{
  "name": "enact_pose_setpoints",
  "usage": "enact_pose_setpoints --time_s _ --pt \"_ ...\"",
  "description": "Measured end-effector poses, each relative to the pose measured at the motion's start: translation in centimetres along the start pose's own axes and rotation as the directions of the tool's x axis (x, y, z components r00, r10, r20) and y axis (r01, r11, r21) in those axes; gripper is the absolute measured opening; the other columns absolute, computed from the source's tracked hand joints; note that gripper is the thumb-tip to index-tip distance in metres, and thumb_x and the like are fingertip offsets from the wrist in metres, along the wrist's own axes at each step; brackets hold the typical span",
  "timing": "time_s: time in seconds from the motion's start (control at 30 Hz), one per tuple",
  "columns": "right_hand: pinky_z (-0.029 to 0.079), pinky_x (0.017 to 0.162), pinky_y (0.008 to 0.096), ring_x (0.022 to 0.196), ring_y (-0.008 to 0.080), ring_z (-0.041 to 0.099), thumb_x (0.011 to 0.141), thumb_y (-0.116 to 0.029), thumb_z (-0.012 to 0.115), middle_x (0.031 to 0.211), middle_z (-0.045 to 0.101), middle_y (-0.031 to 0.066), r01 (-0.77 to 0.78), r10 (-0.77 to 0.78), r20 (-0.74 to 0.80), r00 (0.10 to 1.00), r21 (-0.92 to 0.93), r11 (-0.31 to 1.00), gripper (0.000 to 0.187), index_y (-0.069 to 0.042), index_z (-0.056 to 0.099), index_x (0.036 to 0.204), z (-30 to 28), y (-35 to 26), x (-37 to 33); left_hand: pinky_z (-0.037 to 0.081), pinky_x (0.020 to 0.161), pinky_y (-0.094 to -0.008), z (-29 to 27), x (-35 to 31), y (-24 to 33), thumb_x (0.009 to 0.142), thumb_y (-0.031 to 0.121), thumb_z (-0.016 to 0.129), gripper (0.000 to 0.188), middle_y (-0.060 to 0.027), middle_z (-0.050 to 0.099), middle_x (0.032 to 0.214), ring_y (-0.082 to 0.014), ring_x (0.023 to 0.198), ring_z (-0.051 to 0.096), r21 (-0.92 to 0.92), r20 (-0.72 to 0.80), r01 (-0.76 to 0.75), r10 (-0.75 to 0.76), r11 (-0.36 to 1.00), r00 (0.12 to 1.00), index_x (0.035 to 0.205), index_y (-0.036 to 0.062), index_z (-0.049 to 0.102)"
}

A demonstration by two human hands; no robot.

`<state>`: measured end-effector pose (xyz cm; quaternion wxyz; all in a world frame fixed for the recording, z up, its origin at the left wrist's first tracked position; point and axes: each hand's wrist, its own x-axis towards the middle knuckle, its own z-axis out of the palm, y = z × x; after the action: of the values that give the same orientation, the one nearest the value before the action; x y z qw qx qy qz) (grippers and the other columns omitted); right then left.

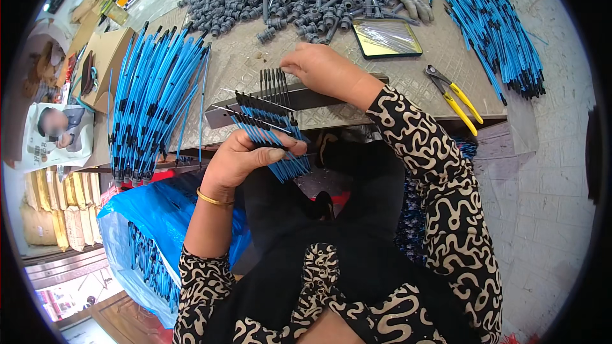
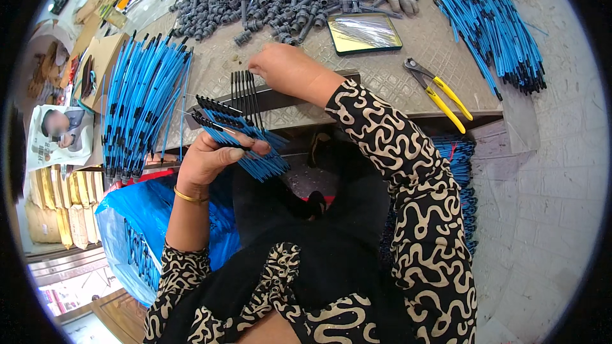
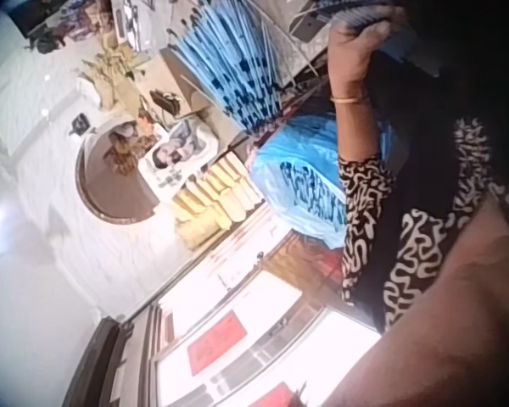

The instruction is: Assembling blue plastic blades onto a central gear hub and securing them using pliers.

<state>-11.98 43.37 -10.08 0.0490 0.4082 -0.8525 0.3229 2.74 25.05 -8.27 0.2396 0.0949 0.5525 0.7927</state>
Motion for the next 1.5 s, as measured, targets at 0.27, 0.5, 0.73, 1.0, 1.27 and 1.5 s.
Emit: enact_pose_setpoints --time_s 0.27,0.5,0.73,1.0,1.27,1.5 --pt "0.045 0.075 0.0381 0.083 0.0312 0.057 0.087 -0.025 0.053 0.085 0.060 0.0147 -0.050 0.042 0.109 0.993 0.074 0.996 0.023 -0.009 0.064 0.100 -0.4 -0.7 1.3 0.045 0.089 -0.0353 -0.5 0.1 0.2 0.081 0.004 0.060 0.023 -0.0160 0.064 0.102 -0.0251 0.100 0.060 -0.006 0.042 0.004 -0.004 1.000 0.999 0.103 -0.0018 0.061" --pt "0.046 0.070 0.0381 0.078 0.0309 0.058 0.084 -0.030 0.056 0.080 0.060 0.0151 -0.087 0.067 0.119 0.991 0.171 0.981 0.027 -0.009 0.064 0.099 0.7 -1.0 2.2 0.044 0.091 -0.0353 -0.8 0.3 0.7 0.080 0.002 0.059 0.023 -0.0163 0.064 0.102 -0.0254 0.100 0.060 0.005 0.083 0.057 -0.057 0.998 0.995 0.102 -0.0034 0.061" --pt "0.047 0.066 0.0379 0.075 0.0293 0.059 0.081 -0.030 0.060 0.079 0.060 0.0130 -0.196 0.178 0.141 0.974 0.127 0.972 0.026 -0.006 0.062 0.089 0.0 -0.9 1.9 0.043 0.092 -0.0351 0.1 -0.3 0.7 0.079 0.002 0.061 0.023 -0.0171 0.063 0.104 -0.0252 0.101 0.059 0.012 0.085 -0.041 0.040 0.999 0.996 0.100 -0.0034 0.062" --pt "0.048 0.068 0.0382 0.077 0.0278 0.059 0.081 -0.027 0.060 0.100 0.058 0.0080 0.223 -0.191 0.191 0.963 -0.164 0.961 0.026 -0.009 0.060 0.099 -2.5 -0.9 0.4 0.043 0.092 -0.0347 -1.1 0.0 0.7 0.078 0.004 0.063 0.019 -0.0176 0.063 0.103 -0.0255 0.102 0.059 -0.024 0.089 -0.032 0.034 0.999 0.995 0.096 -0.0022 0.063" --pt "0.049 0.066 0.0392 0.079 0.0282 0.060 0.076 -0.024 0.061 0.092 0.058 0.0083 0.573 -0.461 0.442 0.769 -0.158 0.804 0.025 -0.010 0.061 0.096 -6.0 -1.1 0.3 0.044 0.089 -0.0358 -1.0 0.5 1.2 0.076 0.002 0.063 0.020 -0.0179 0.064 0.101 -0.0263 0.101 0.059 0.043 0.142 0.029 -0.035 0.999 0.989 0.095 -0.0027 0.062" --pt "0.048 0.056 0.0364 0.069 0.0238 0.061 0.072 -0.019 0.057 0.070 0.059 0.0059 0.685 -0.488 0.491 0.721 -0.399 0.610 0.013 -0.007 0.060 0.072 -6.2 -6.7 -3.4 0.047 0.082 -0.0353 2.9 -3.6 2.0 0.073 0.003 0.063 0.017 -0.0131 0.066 0.095 -0.0227 0.095 0.061 0.150 0.135 0.317 -0.337 0.936 0.932 0.089 -0.0029 0.065"
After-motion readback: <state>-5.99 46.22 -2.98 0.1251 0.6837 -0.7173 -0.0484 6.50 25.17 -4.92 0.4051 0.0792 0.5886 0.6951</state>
